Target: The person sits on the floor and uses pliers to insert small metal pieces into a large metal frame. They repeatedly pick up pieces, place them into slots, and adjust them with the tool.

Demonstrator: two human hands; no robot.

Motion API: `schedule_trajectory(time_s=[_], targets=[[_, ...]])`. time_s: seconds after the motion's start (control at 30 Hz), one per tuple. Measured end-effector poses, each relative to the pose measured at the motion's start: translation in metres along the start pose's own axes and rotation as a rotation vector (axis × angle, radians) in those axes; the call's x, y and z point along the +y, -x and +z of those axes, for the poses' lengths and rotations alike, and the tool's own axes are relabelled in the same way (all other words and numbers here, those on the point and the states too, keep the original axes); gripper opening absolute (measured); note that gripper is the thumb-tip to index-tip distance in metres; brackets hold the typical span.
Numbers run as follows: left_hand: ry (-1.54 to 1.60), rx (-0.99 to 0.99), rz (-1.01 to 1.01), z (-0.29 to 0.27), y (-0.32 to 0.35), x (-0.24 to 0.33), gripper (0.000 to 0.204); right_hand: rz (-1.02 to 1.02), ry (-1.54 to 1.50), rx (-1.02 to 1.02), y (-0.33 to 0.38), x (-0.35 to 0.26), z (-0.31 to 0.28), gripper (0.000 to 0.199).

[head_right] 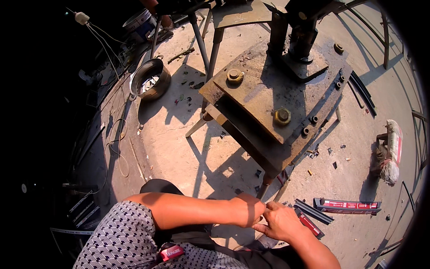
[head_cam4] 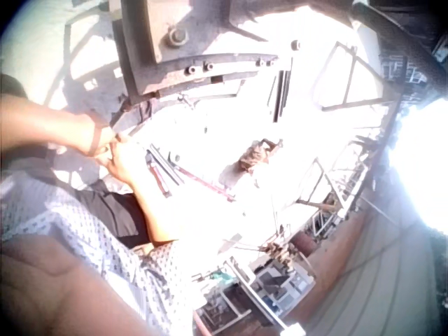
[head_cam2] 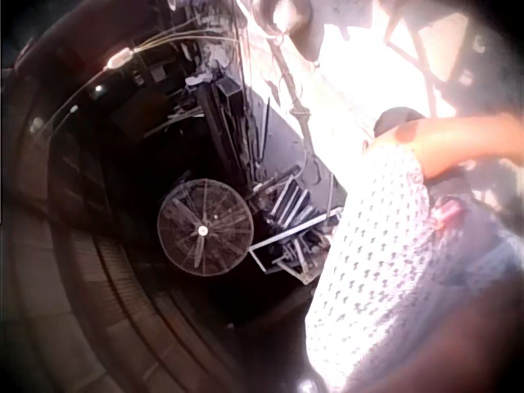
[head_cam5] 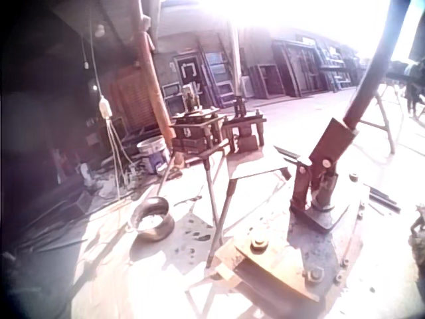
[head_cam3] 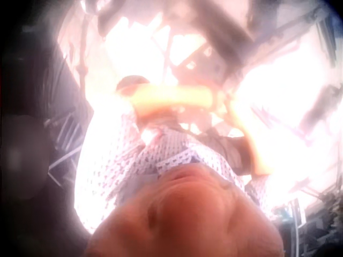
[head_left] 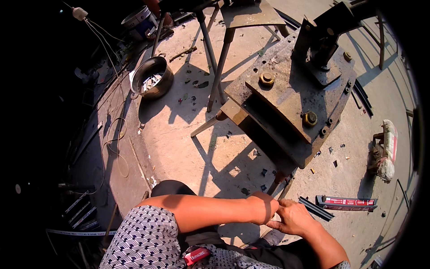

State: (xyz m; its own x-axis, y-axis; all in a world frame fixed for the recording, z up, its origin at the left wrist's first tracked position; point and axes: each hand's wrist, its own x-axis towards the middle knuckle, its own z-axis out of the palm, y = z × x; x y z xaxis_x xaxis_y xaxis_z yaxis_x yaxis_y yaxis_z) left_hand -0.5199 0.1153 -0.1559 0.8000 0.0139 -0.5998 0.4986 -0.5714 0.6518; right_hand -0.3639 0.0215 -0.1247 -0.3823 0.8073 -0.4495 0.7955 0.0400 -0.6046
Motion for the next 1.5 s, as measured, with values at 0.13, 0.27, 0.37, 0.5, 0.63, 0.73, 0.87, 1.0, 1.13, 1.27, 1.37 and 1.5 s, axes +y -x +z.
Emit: schedule_trajectory(time_s=[0.13, 0.27, 0.37, 0.5, 0.63, 0.73, 0.87, 1.0, 1.13, 1.27, 1.37, 1.5], targets=[[-0.005, 0.015, 0.016, -0.019, 0.008, 0.010, 0.020, -0.050, -0.087, -0.005, 0.000, 0.001, -0.004, 0.040], [-0.202, -0.009, 0.126, -0.025, 0.012, 0.015, 0.017, -0.074, -0.147, -0.057, -0.003, -0.004, -0.006, 0.036], [-0.324, -0.019, 0.232, -0.035, 0.018, 0.016, 0.012, -0.065, -0.257, -0.045, -0.006, -0.017, -0.012, 0.033], [-0.428, -0.116, 0.275, -0.048, 0.019, 0.021, 0.013, -0.029, -0.321, -0.061, -0.005, -0.006, 0.001, 0.035], [-0.466, -0.223, 0.281, -0.058, 0.015, 0.028, 0.013, 0.016, -0.323, -0.023, -0.001, -0.015, -0.007, 0.029], [-0.418, -0.147, 0.326, -0.046, 0.011, 0.020, 0.013, 0.031, -0.312, 0.010, -0.001, -0.019, -0.003, 0.020], [-0.447, -0.206, 0.374, -0.050, 0.011, 0.025, 0.017, -0.025, -0.241, 0.039, 0.002, -0.020, -0.001, 0.018], [-0.472, -0.258, 0.363, -0.039, 0.002, 0.028, 0.022, -0.054, -0.225, 0.066, 0.005, -0.020, 0.008, 0.017], [-0.427, -0.217, 0.417, -0.036, -0.002, 0.025, 0.023, -0.095, -0.226, 0.135, 0.002, -0.024, 0.008, 0.017], [-0.490, -0.246, 0.376, -0.046, 0.008, 0.030, 0.020, -0.127, -0.216, 0.024, 0.006, -0.016, 0.001, 0.019], [-0.519, -0.277, 0.368, -0.057, 0.021, 0.030, 0.017, -0.157, -0.161, 0.034, 0.003, -0.021, -0.002, 0.020], [-0.463, -0.149, 0.357, -0.053, 0.029, 0.023, 0.016, -0.168, -0.138, 0.012, 0.003, -0.015, 0.002, 0.025]])
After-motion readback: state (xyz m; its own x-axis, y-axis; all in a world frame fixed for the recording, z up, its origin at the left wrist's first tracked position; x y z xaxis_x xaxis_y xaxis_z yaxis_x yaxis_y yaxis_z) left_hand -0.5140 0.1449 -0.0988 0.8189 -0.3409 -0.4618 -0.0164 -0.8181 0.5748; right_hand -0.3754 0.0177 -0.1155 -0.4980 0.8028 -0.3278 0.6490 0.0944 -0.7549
